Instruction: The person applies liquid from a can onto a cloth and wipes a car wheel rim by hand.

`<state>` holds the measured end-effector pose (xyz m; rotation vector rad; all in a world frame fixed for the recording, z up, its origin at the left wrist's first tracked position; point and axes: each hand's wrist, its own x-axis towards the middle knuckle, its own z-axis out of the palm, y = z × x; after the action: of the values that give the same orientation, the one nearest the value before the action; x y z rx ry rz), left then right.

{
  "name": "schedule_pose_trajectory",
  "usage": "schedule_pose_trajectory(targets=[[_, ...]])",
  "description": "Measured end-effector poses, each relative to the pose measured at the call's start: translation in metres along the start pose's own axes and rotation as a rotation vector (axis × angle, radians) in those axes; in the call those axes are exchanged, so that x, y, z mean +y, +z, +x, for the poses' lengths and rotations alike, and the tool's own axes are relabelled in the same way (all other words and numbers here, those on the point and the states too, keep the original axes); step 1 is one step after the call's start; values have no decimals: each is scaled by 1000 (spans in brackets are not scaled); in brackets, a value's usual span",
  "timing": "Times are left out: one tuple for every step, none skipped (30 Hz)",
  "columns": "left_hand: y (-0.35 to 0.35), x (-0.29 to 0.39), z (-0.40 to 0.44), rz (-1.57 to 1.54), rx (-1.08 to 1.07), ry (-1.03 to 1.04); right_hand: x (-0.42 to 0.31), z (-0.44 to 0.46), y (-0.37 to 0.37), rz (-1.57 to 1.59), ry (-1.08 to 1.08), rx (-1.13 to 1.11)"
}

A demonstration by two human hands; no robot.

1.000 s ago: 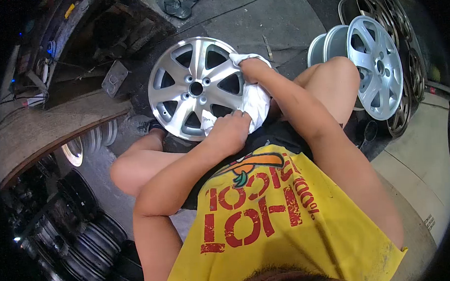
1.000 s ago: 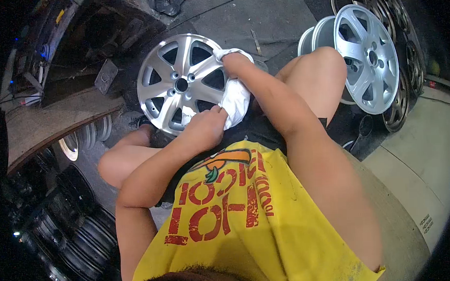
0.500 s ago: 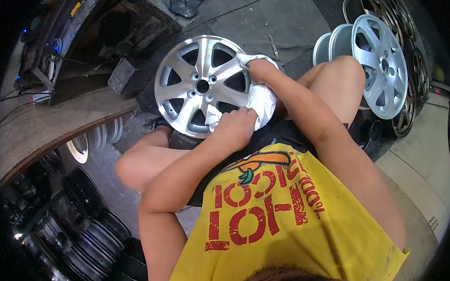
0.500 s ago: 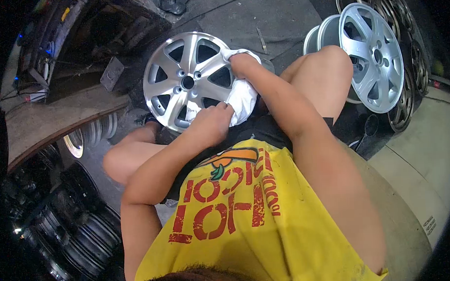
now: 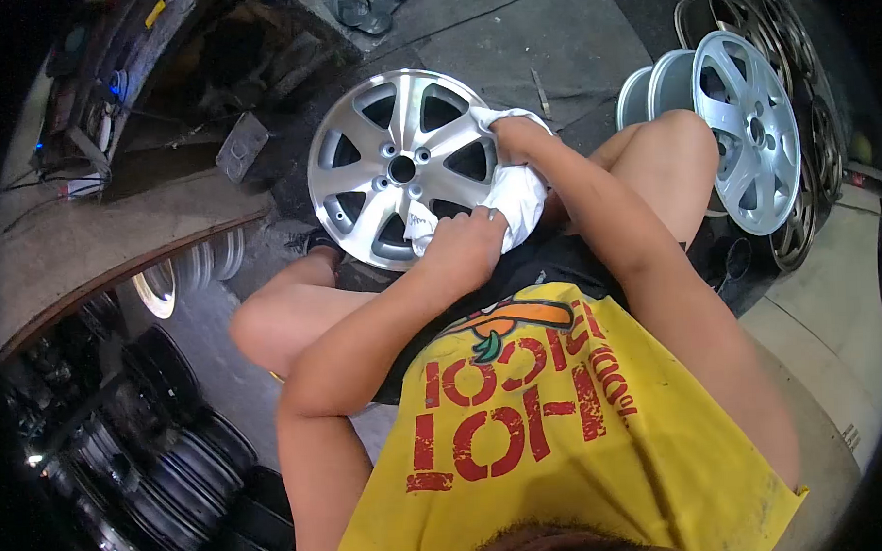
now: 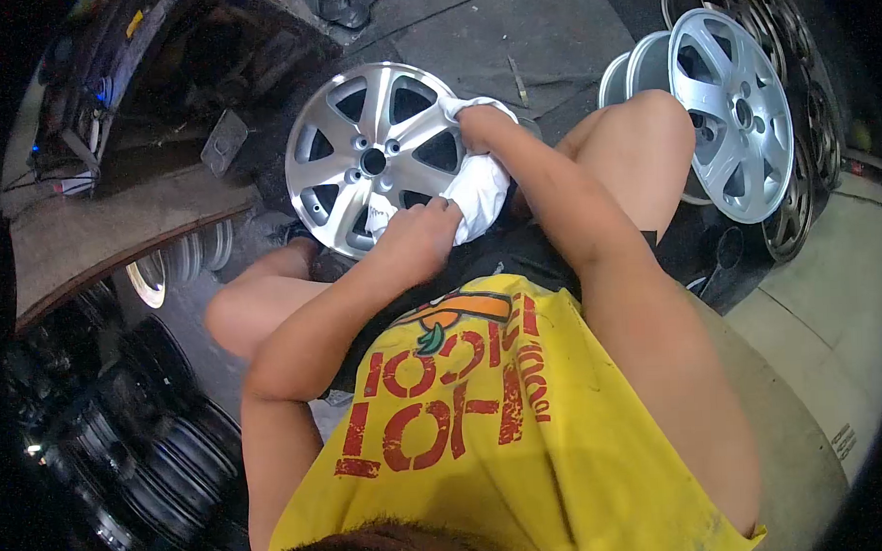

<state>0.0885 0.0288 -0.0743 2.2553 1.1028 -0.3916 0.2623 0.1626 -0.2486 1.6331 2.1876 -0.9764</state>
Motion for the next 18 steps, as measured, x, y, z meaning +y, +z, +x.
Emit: schedule_pose_trajectory(targets=[[1,1,-1,-7,9,0,0,-3,1,19,-25,69],[2,1,1,-7,11,0,0,1,-3,17,-26,71],[2,1,4,5,29,9,-3,5,-14,-2,6,1],[3,2,4,15,44,17,-8,4,-21,-19,38,-72],[2,1,4,16,46,14,-9,1,-20,-20,35,-71],[-1,1,2,24,36,21,-6,-2,-13,15,14,3],[-4,1,1,30,26,29,-1,-6,-3,48,-5,77],[-5,2,2,32,30,33,3,-9,6,99,-53,154],[-4,2,2,28,22,28,4,-7,3,96,-51,155],[-3,3,3,23,14,22,3,-2,-1,23,-54,114],[-3,3,5,20,20,20,1,3,-3,-51,-59,73],[-1,4,6,38,30,17,-7,1,-19,-71,-15,-32],[0,5,7,58,42,12,-7,-1,-17,-75,-17,-34],[-1,4,6,57,42,11,-8,-4,-17,-51,-16,-6],[-1,3,3,55,23,14,-6,-7,-12,-24,-12,19],[-3,2,3,56,11,18,-1,-7,-1,49,-46,97],[-3,1,5,55,20,17,6,2,2,41,-48,100],[3,1,4,42,53,26,1,2,-8,33,-11,60]])
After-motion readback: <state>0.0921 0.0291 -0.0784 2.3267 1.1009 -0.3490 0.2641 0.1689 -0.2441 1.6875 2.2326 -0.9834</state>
